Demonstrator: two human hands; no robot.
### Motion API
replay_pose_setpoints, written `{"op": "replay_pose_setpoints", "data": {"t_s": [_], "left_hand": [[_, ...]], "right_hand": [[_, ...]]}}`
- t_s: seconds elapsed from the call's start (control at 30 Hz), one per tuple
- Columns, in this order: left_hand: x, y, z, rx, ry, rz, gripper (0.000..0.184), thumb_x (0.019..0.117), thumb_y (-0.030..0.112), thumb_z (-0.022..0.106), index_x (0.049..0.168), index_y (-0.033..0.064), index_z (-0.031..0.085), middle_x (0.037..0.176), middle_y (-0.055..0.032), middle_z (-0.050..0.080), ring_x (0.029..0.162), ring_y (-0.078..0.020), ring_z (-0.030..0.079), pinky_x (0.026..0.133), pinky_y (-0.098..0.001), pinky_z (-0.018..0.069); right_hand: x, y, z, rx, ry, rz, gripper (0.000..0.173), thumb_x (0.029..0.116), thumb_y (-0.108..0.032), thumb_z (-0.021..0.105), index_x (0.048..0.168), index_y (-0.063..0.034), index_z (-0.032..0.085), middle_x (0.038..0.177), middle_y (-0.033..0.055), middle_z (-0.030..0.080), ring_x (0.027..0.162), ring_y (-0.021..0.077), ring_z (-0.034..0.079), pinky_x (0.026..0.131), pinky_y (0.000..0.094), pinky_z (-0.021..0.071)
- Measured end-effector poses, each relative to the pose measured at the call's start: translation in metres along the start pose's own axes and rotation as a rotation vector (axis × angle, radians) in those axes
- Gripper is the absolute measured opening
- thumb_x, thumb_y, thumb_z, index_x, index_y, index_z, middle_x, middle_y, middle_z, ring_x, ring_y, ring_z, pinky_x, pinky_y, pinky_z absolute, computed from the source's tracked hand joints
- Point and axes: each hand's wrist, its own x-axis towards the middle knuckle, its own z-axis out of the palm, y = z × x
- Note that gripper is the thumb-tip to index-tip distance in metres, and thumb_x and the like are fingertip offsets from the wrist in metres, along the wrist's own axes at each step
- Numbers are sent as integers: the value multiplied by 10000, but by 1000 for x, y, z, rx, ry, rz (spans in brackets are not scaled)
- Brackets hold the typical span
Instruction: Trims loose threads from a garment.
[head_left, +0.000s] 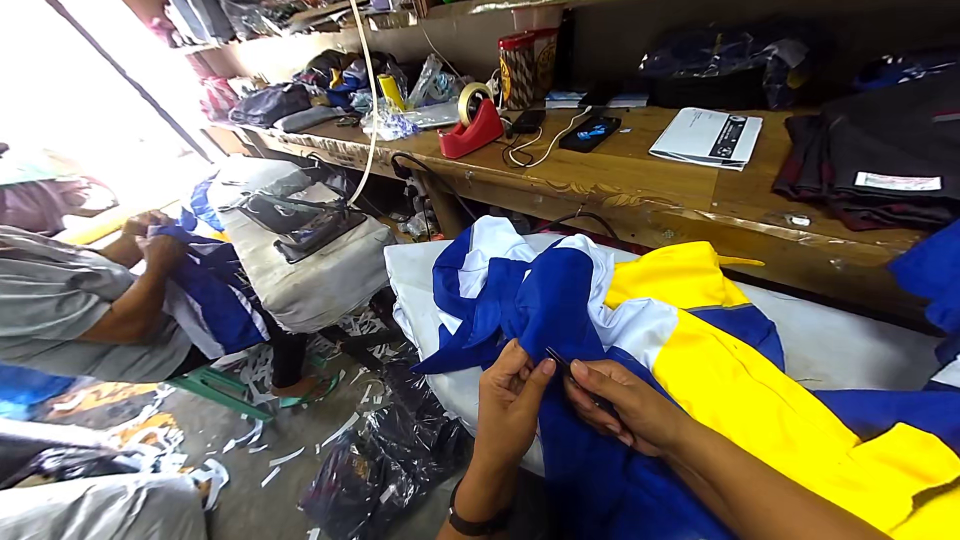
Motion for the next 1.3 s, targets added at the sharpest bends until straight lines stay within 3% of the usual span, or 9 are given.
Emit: {"op": "replay_pose_setpoints", "data": {"t_s": [0.23,0.63,0.77,0.9,0.97,1.07,1.13,1.2,1.3], "left_hand": [[-1,-1,2,-47,-22,-12,56,962,50,647,976,13,687,986,21,693,872,-7,636,795,-198,543],[-5,-1,9,-208,-10,-75,115,969,74,654,964,48,766,1051,12,736,1024,-44,665,930,-250,546],[-6,2,10,-203,64,-118,193,1011,190,627,916,101,769,1010,37,741,971,-33,678,883,-246,562],[0,9,4,-141,163,-136,267,1043,159,550,875,95,748,914,42,701,872,-36,658,804,-230,563],[4,15,1,-153,195,-149,208,1015,88,580,906,55,754,847,21,724,773,-27,664,725,-203,555],[8,20,0,-192,206,-195,146,981,23,608,913,18,737,794,-8,725,692,-22,647,657,-180,536],[10,22,0,-233,145,-225,136,980,22,613,922,13,735,816,-21,726,724,-33,655,682,-193,544],[11,22,2,-250,83,-241,132,978,25,616,934,16,740,834,-21,728,744,-40,663,700,-202,553],[11,24,2,-198,43,-207,113,981,35,625,934,18,727,836,-13,723,747,-41,668,708,-207,561]], "right_hand": [[0,-1,1,37,23,8,437,1086,-404,445,720,-189,546,532,-123,398,409,-45,380,383,115,303],[0,2,7,46,89,-16,434,1091,-346,447,701,-185,548,521,-125,400,402,-47,371,382,115,298],[-2,-1,5,-36,62,-6,430,1089,-360,455,701,-194,538,527,-129,400,406,-50,367,382,116,293],[-7,-20,-7,-408,18,-60,414,1114,-421,357,866,-172,575,594,-135,449,473,-54,427,435,117,359],[-8,-28,-9,-652,165,-153,410,1116,-420,339,982,-135,602,677,-111,449,553,-34,429,508,142,370],[-1,-34,-4,-870,398,-267,409,1057,-524,462,1086,-152,629,735,-112,497,598,-45,439,554,149,378],[7,-38,2,-886,471,-285,313,1029,-450,559,1081,-153,644,713,-106,510,596,-42,445,566,145,385],[15,-43,7,-787,460,-273,163,1008,-290,628,971,-134,650,696,-82,539,593,-28,478,565,146,403],[19,-47,10,-533,379,-238,188,986,-122,640,807,-128,585,624,-81,507,511,-21,436,490,140,357]]}}
